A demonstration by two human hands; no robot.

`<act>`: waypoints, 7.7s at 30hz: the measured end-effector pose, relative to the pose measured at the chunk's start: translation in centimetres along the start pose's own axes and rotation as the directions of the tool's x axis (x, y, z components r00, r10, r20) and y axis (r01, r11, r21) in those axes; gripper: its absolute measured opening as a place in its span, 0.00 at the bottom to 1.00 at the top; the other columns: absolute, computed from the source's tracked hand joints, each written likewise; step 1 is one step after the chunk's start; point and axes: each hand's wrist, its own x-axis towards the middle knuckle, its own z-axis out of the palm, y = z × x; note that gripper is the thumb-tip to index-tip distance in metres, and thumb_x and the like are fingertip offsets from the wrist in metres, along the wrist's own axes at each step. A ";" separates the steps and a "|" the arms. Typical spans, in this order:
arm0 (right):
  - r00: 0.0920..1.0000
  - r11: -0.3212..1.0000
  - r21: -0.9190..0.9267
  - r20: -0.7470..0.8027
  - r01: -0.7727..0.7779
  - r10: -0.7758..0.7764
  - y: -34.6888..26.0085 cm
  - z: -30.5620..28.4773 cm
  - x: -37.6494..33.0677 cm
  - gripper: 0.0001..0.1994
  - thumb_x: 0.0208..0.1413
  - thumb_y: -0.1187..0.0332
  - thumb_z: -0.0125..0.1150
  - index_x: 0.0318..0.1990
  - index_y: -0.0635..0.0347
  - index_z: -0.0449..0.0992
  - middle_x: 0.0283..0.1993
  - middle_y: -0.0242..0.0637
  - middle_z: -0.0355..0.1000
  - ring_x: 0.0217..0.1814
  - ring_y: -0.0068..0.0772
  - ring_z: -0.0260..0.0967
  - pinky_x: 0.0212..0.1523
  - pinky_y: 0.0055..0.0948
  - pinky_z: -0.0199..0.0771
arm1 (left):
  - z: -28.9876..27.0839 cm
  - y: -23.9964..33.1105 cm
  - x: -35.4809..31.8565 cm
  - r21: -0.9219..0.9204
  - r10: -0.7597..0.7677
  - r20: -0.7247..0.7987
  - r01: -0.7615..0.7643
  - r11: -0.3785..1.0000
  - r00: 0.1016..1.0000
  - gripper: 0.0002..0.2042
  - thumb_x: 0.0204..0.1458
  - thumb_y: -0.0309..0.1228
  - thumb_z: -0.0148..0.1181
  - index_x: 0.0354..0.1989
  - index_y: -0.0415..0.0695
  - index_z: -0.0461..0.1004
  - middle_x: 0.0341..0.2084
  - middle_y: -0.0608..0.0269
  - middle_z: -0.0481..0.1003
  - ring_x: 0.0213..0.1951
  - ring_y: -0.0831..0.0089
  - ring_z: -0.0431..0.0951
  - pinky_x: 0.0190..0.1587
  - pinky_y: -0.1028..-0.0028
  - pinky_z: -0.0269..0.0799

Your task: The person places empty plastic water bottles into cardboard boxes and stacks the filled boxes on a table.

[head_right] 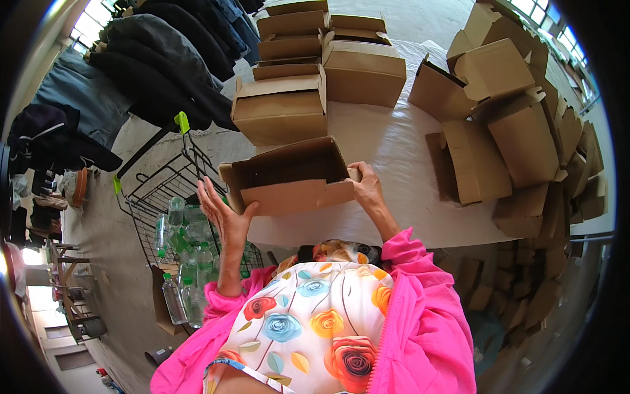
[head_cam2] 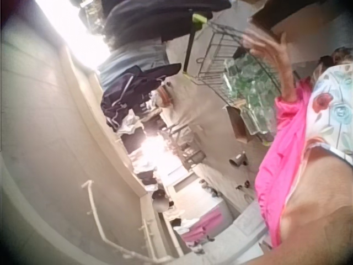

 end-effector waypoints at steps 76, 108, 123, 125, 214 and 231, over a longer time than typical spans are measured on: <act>0.885 0.681 0.603 0.441 -0.415 0.149 -2.8 -2.4 -3.5 0.37 0.52 0.54 0.53 0.65 0.56 0.44 0.63 0.36 0.53 0.64 0.29 0.49 0.61 0.30 0.50 | 6.0 0.0 -1.2 -0.607 -0.014 0.794 0.794 0.033 0.608 0.33 0.49 0.32 0.55 0.63 0.48 0.48 0.55 0.59 0.59 0.55 0.68 0.62 0.54 0.69 0.63; 0.893 0.958 0.285 -0.421 -0.036 0.159 2.7 -13.7 12.9 0.35 0.51 0.58 0.58 0.62 0.64 0.50 0.56 0.47 0.60 0.57 0.39 0.57 0.54 0.33 0.59 | 23.7 16.5 13.5 -0.018 0.558 0.245 -0.572 0.820 0.793 0.20 0.50 0.23 0.44 0.54 0.37 0.63 0.59 0.49 0.56 0.61 0.44 0.50 0.62 0.59 0.47; 0.822 -0.504 0.705 -0.201 0.499 0.533 4.3 -30.9 18.2 0.07 0.54 0.70 0.50 0.26 0.58 0.70 0.21 0.33 0.67 0.28 0.34 0.65 0.37 0.43 0.69 | 16.0 16.0 7.4 -0.162 0.644 0.354 -0.634 0.756 0.678 0.26 0.46 0.24 0.51 0.58 0.43 0.58 0.61 0.50 0.49 0.64 0.48 0.42 0.62 0.50 0.38; 0.826 -0.498 0.710 -0.214 0.498 0.521 1.3 -30.2 18.7 0.06 0.55 0.72 0.48 0.27 0.61 0.70 0.22 0.35 0.67 0.28 0.35 0.65 0.38 0.45 0.69 | 14.7 15.2 6.7 -0.232 0.647 0.311 -0.605 0.762 0.696 0.26 0.45 0.25 0.54 0.56 0.45 0.61 0.60 0.49 0.51 0.64 0.47 0.42 0.61 0.47 0.38; 0.923 0.588 -0.723 0.194 0.363 -0.332 -8.1 0.5 -6.9 0.32 0.44 0.62 0.64 0.58 0.61 0.59 0.65 0.55 0.42 0.68 0.55 0.38 0.64 0.45 0.41 | 4.2 -31.6 -12.7 0.477 -0.746 0.390 0.575 0.665 0.539 0.44 0.23 0.34 0.73 0.54 0.40 0.56 0.51 0.45 0.61 0.52 0.50 0.64 0.57 0.61 0.58; 0.932 0.714 -0.600 0.246 0.361 -0.265 -6.5 -0.9 -4.5 0.40 0.42 0.63 0.66 0.62 0.57 0.50 0.66 0.57 0.36 0.65 0.58 0.42 0.62 0.42 0.48 | -14.4 -2.2 2.3 -0.822 -0.132 -0.295 -0.181 0.541 0.946 0.35 0.34 0.38 0.68 0.51 0.38 0.58 0.43 0.51 0.65 0.47 0.59 0.69 0.50 0.61 0.69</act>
